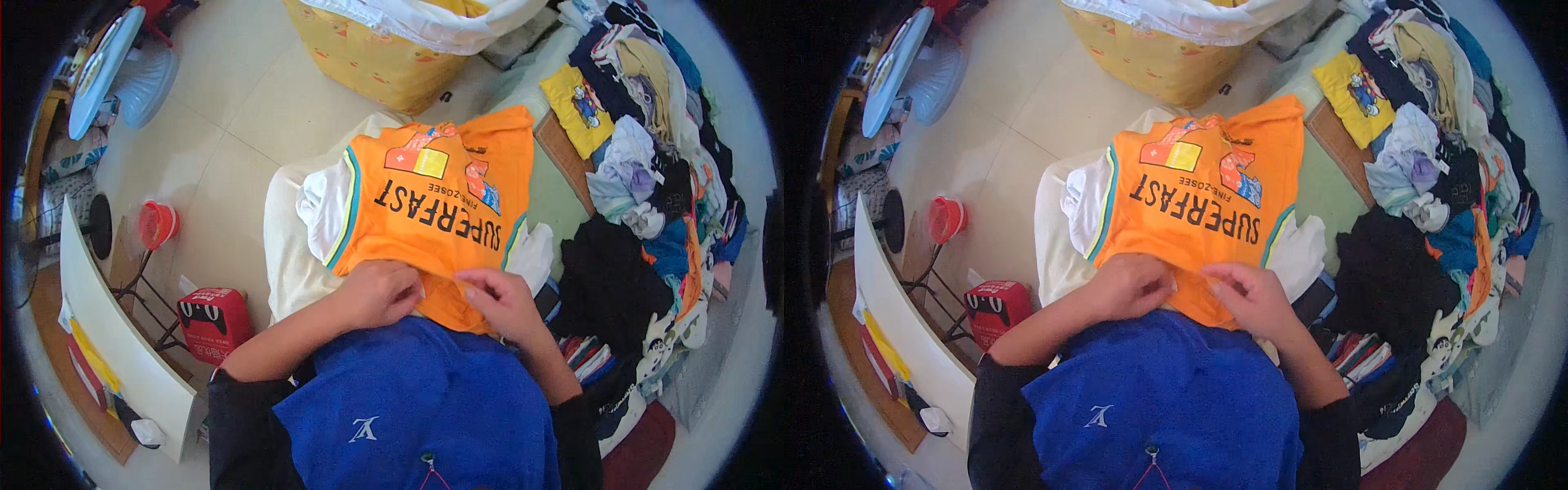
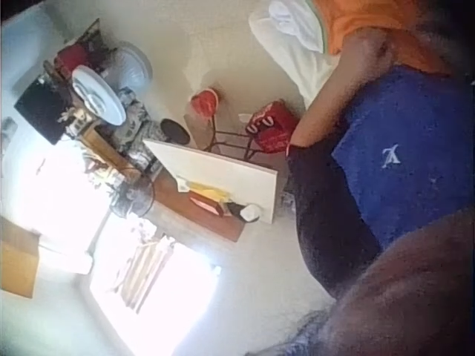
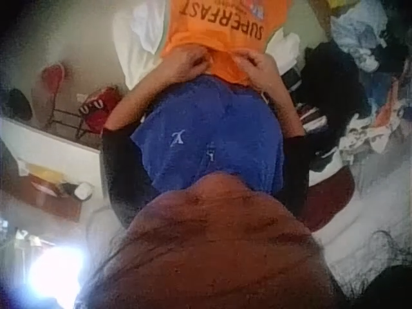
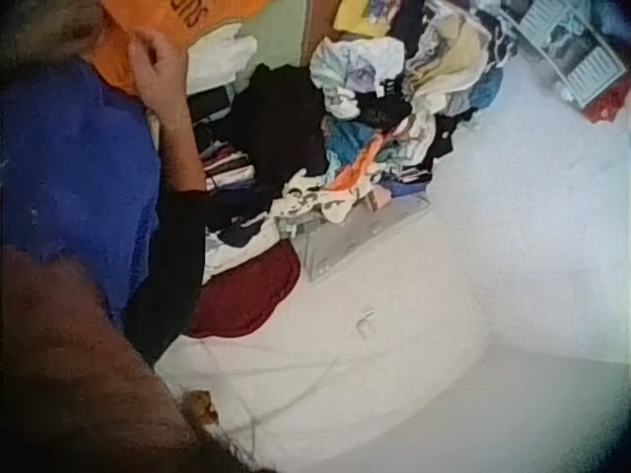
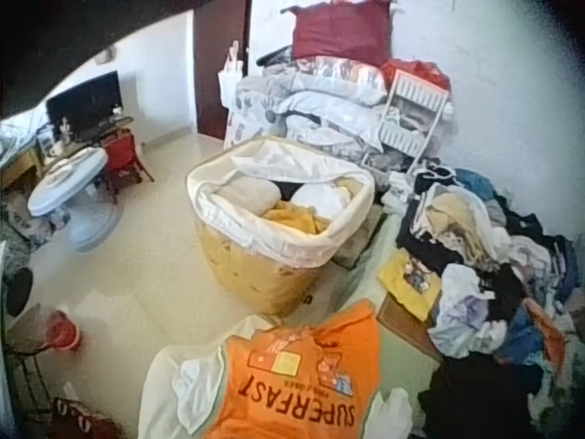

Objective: Folding various items of clothing, including a yellow t-shirt and an orange jersey, on a bed.

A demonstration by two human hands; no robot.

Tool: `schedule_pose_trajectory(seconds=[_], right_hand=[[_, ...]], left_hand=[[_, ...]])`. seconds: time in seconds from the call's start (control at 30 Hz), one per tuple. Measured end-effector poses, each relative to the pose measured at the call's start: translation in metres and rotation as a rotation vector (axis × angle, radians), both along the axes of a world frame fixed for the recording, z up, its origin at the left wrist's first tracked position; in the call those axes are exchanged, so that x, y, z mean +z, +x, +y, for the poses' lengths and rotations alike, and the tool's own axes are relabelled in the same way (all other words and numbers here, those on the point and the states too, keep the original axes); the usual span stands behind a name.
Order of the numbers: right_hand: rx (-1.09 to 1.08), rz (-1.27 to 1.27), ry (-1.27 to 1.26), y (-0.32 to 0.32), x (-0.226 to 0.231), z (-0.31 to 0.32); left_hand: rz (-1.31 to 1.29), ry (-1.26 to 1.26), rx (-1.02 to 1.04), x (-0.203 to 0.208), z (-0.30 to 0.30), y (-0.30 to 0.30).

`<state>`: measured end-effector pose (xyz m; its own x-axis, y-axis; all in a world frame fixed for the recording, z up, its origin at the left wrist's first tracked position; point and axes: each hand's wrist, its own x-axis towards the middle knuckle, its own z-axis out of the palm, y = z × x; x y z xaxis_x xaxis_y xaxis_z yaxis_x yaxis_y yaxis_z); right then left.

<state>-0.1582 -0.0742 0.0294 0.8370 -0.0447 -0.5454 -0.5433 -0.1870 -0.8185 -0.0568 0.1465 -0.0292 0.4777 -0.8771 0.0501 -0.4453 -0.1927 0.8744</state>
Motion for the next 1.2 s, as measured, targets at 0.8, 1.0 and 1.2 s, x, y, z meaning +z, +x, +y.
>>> schedule_pose_trajectory(seconds=[0.8,1.0,1.2], right_hand=[[0.475,-0.436,-0.688,-0.088,-0.018,-0.042],[0.348,-0.598,-0.747,-0.100,-0.030,-0.035],[0.158,-0.609,-0.820,-0.089,-0.009,-0.054]], left_hand=[[-0.600,0.295,0.113,-0.016,0.078,0.040],[-0.657,0.322,0.152,-0.012,0.074,0.040],[-0.741,0.131,0.253,-0.010,0.085,0.060]])
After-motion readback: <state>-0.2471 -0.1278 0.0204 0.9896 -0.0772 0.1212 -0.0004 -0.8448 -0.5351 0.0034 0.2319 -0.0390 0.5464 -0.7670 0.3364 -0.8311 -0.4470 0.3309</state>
